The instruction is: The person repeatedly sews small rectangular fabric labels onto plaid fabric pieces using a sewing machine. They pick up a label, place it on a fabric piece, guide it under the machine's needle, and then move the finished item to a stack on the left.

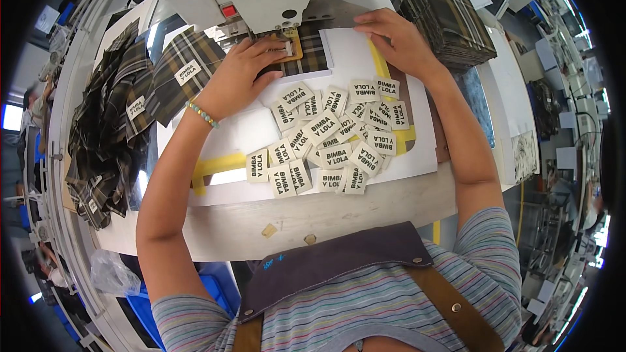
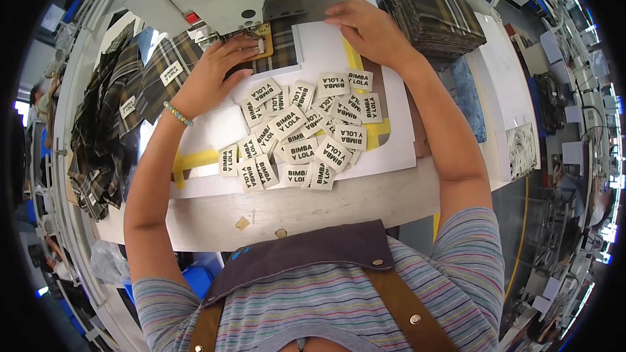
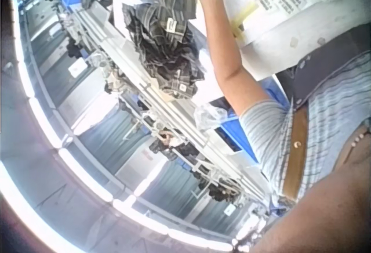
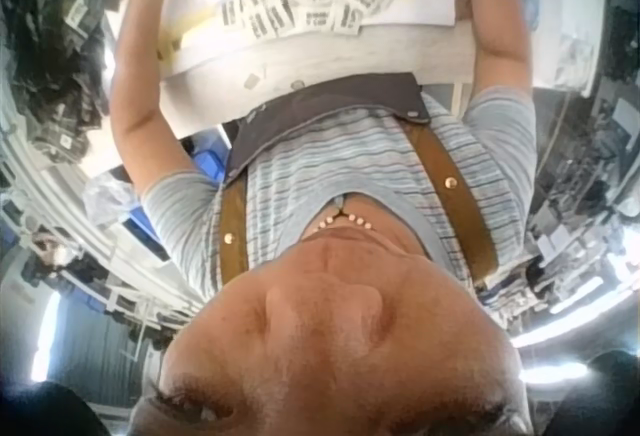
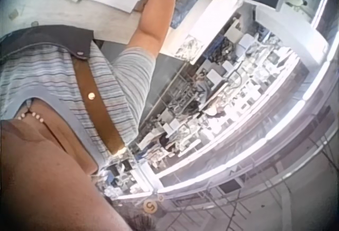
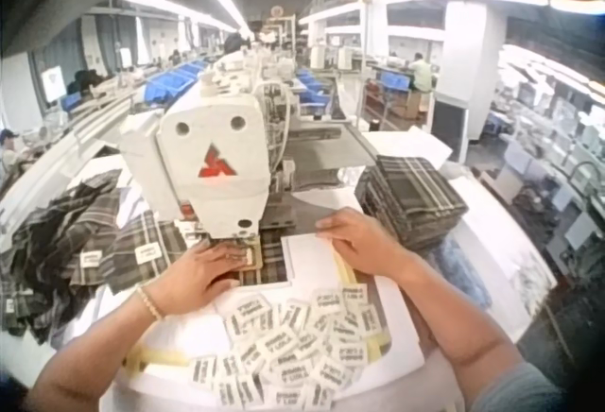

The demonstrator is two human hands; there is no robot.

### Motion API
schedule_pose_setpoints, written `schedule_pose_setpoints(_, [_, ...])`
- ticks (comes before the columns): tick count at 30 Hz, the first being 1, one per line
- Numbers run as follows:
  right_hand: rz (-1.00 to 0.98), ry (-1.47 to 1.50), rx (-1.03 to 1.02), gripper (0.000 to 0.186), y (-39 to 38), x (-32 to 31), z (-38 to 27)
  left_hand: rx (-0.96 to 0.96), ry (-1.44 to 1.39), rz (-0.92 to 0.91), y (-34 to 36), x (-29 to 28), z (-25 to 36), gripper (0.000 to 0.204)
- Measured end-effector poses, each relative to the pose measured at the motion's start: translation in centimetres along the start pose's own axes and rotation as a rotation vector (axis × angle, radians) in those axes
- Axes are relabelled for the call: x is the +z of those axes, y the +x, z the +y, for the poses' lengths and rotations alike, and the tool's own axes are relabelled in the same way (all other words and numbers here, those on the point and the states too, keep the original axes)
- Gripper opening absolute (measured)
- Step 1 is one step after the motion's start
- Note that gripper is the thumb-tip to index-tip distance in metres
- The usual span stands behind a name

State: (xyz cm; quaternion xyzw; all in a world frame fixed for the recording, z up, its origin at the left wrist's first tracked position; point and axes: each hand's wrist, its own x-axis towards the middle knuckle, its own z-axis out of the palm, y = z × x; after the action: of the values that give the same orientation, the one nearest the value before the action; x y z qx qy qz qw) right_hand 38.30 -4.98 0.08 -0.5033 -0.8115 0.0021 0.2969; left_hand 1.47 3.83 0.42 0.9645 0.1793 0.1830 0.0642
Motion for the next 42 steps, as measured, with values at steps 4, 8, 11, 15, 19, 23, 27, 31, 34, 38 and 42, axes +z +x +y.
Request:
schedule_pose_setpoints(4, [0.001,-0.003,0.003,0.029,0.1,0.3,-0.3,-0.008,-0.027,-0.038,-0.3,0.0,-0.5,0.037])
schedule_pose_setpoints(8, [-0.004,0.002,0.017,0.028,0.0,0.4,-0.1,-0.070,-0.062,-0.115,0.0,-0.4,-0.3,0.041])
schedule_pose_setpoints(11, [0.004,0.008,0.014,0.027,-0.3,0.6,-0.2,-0.070,-0.081,-0.101,0.0,-0.3,-0.6,0.042])
schedule_pose_setpoints(15, [0.006,-0.010,-0.002,0.027,-0.5,0.9,-0.3,-0.111,-0.040,-0.103,0.3,0.0,-1.0,0.044])
schedule_pose_setpoints(19, [-0.013,-0.015,0.006,0.029,-0.7,0.9,-0.4,-0.115,-0.031,-0.064,0.2,0.2,-0.9,0.045])
schedule_pose_setpoints(23, [0.001,-0.014,-0.004,0.029,-0.7,1.0,-0.6,-0.191,-0.158,-0.015,-0.5,-0.6,-1.0,0.041])
schedule_pose_setpoints(27, [-0.007,0.006,0.000,0.032,-0.3,1.3,-1.3,-0.173,-0.107,0.190,-2.7,-1.0,-2.6,0.037])
schedule_pose_setpoints(31, [-0.068,-0.017,-0.059,0.036,0.4,2.1,-2.7,-0.275,-0.080,0.168,-4.4,-2.8,-3.5,0.037])
schedule_pose_setpoints(34, [-0.148,-0.032,-0.100,0.039,1.1,2.9,-4.3,-0.312,-0.050,0.127,-5.1,-3.2,-4.2,0.040])
schedule_pose_setpoints(38, [-0.248,-0.080,-0.128,0.040,1.6,3.4,-4.9,-0.352,-0.081,0.088,-4.6,-2.9,-3.6,0.045])
schedule_pose_setpoints(42, [-0.272,-0.089,-0.098,0.041,1.4,3.4,-5.3,-0.391,-0.117,0.069,-3.8,-2.1,-3.3,0.048])
